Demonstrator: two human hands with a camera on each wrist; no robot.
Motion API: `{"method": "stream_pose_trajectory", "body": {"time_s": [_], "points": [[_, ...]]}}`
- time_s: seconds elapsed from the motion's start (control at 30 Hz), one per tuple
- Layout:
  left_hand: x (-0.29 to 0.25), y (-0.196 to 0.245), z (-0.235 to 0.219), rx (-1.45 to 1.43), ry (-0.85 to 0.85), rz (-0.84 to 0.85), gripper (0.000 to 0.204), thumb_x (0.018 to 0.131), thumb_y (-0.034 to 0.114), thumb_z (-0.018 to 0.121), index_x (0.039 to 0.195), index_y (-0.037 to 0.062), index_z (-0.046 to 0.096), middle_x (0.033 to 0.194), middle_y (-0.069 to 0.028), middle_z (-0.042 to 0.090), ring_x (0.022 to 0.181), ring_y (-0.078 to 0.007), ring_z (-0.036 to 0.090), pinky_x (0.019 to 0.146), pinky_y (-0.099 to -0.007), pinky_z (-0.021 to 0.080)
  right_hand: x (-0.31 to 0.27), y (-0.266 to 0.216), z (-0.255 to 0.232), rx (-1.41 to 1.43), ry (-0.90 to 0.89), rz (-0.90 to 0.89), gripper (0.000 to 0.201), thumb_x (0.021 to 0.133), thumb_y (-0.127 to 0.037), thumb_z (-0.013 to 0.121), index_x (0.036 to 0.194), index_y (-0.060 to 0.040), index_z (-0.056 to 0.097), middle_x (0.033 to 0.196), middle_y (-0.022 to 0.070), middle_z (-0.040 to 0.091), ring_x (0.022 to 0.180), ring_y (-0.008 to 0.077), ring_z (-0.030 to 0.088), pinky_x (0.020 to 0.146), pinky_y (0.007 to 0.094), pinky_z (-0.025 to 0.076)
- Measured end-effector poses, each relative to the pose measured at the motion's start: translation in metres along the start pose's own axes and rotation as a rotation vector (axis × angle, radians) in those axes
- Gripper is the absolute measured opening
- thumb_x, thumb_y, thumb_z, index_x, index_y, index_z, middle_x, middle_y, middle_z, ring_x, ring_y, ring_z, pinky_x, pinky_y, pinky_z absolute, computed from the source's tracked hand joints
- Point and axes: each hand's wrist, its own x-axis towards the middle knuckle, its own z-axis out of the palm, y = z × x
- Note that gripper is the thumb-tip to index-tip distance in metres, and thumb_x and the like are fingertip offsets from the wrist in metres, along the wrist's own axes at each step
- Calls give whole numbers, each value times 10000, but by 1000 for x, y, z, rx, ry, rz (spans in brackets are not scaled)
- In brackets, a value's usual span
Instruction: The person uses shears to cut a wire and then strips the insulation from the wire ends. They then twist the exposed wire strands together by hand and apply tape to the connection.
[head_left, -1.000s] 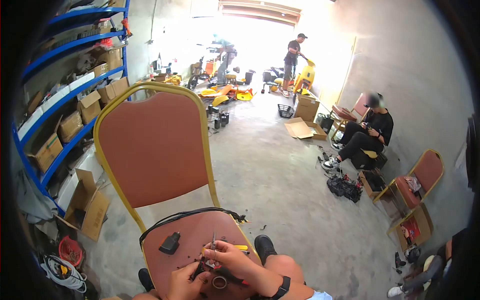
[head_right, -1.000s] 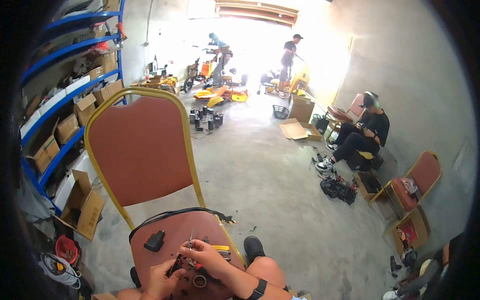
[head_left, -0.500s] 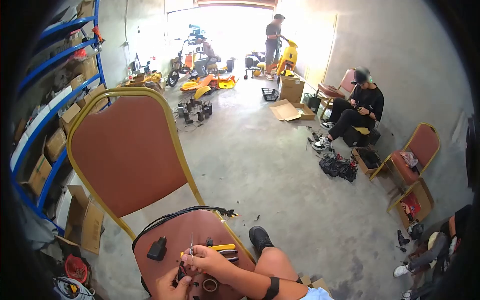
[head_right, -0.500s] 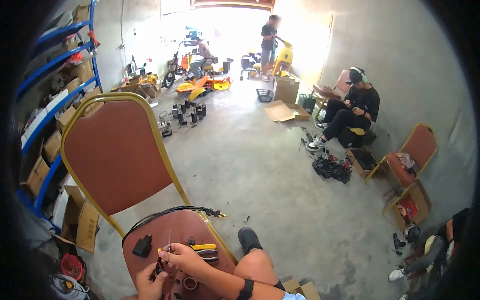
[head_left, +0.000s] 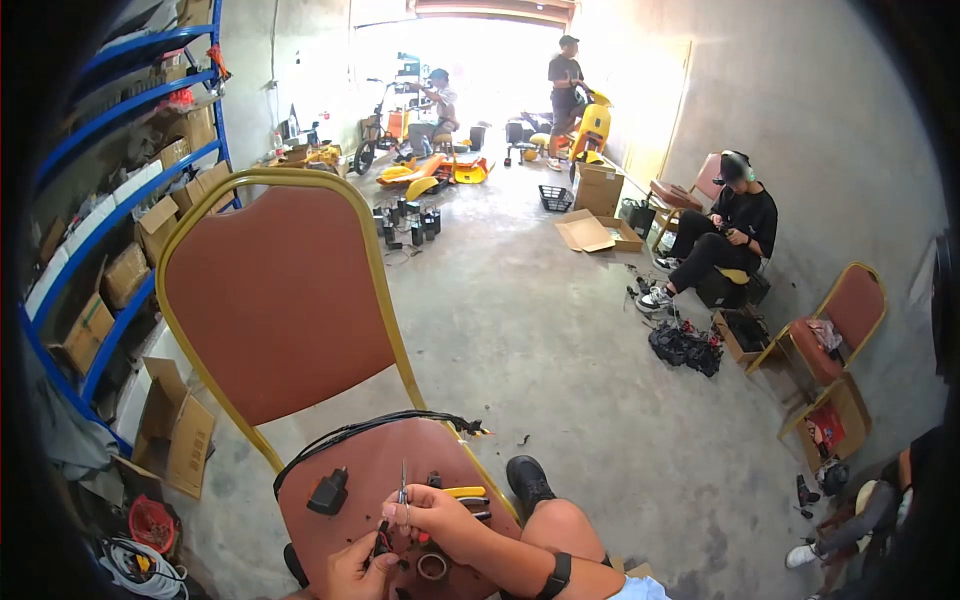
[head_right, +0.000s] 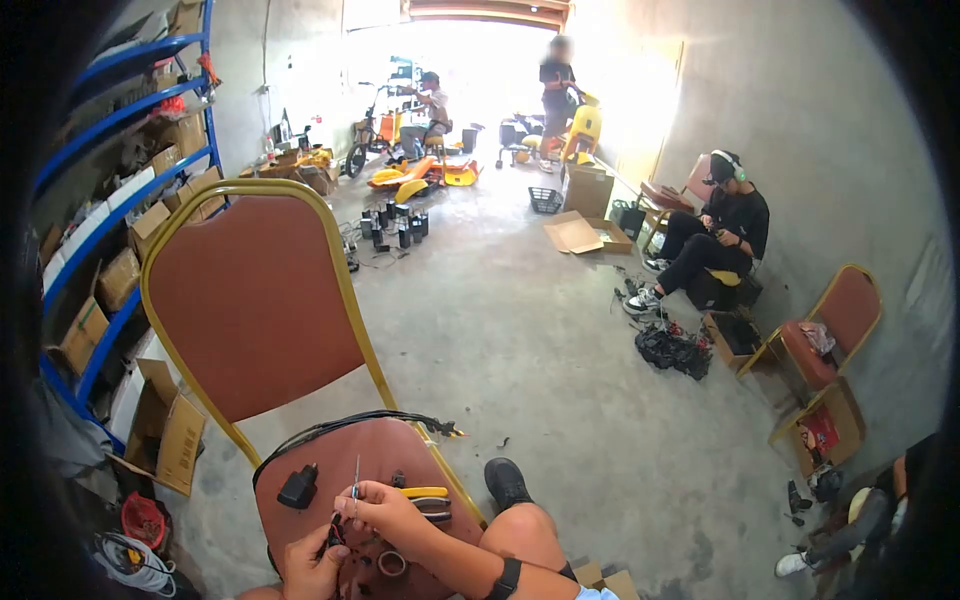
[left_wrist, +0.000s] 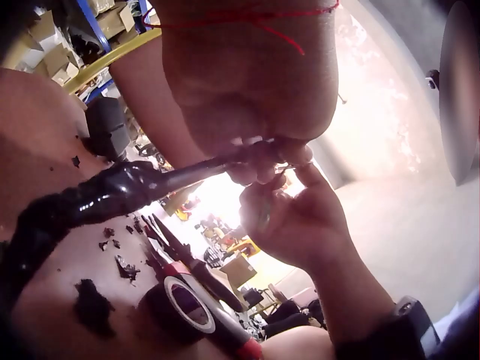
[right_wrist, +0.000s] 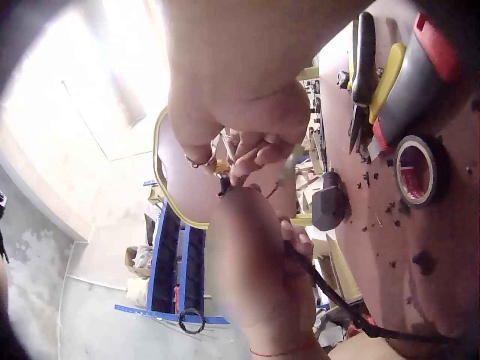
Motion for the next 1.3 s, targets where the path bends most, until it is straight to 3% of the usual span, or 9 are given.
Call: {"method": "stream_pose_trajectory", "body": {"time_s": [0.17,0.3,0.67,0.87,0.97,1.0,1.2,1.27,1.3], "points": [[0,-16,-2,67,11,86,357,950,168,612,1237,-42,594,1068,-181,699,970,-199,662,846,-311,504,3,1,0,88,19,-23,253,895,-279,709,1015,-74,624,795,-55,567,688,18,494,602,172,393],[-2,-8,-5,38,-67,-41,352,953,156,598,1243,-43,588,1079,-175,694,988,-202,654,855,-307,498,0,6,6,212,7,-19,230,895,-268,709,1000,-80,628,804,-58,576,691,12,495,595,165,391],[4,-11,-4,41,-51,5,346,956,151,597,1233,-55,586,1071,-164,696,974,-190,648,848,-311,499,4,5,1,132,39,9,261,902,-252,700,1036,-44,618,807,-30,583,688,31,508,605,178,398],[1,-10,0,45,0,-12,358,947,169,624,1221,-59,593,1066,-166,698,965,-191,650,838,-312,502,14,24,1,78,69,23,329,883,-343,716,1039,-68,625,766,-55,531,680,25,464,613,179,382],[3,-8,1,82,7,6,365,944,176,629,1221,-60,593,1073,-163,698,973,-196,653,844,-313,501,7,19,6,101,93,34,338,888,-368,705,1035,-76,623,776,-53,536,683,28,465,616,181,381],[4,-8,2,77,3,-5,370,944,179,630,1223,-61,591,1076,-162,698,979,-198,653,848,-315,501,7,18,6,72,101,24,332,923,-313,672,1086,-31,608,806,-38,554,692,36,487,619,177,398],[7,-4,7,-22,-26,-67,387,949,188,628,1243,-60,582,1096,-157,696,1011,-195,641,877,-316,492,10,16,1,102,84,11,302,927,-328,660,1061,-61,617,821,-38,558,716,41,484,618,184,381],[11,-8,10,47,17,-9,390,959,205,616,1241,-62,581,1094,-159,696,1004,-193,641,872,-319,492,7,17,10,121,140,-13,278,930,-305,655,1068,-66,620,793,-34,557,681,45,485,592,194,384],[12,-4,13,89,35,-1,392,963,213,610,1240,-63,580,1093,-159,696,1001,-191,641,870,-321,493,11,18,3,59,122,5,323,915,-312,681,1087,-47,614,866,-24,600,725,40,514,627,189,417]]}}
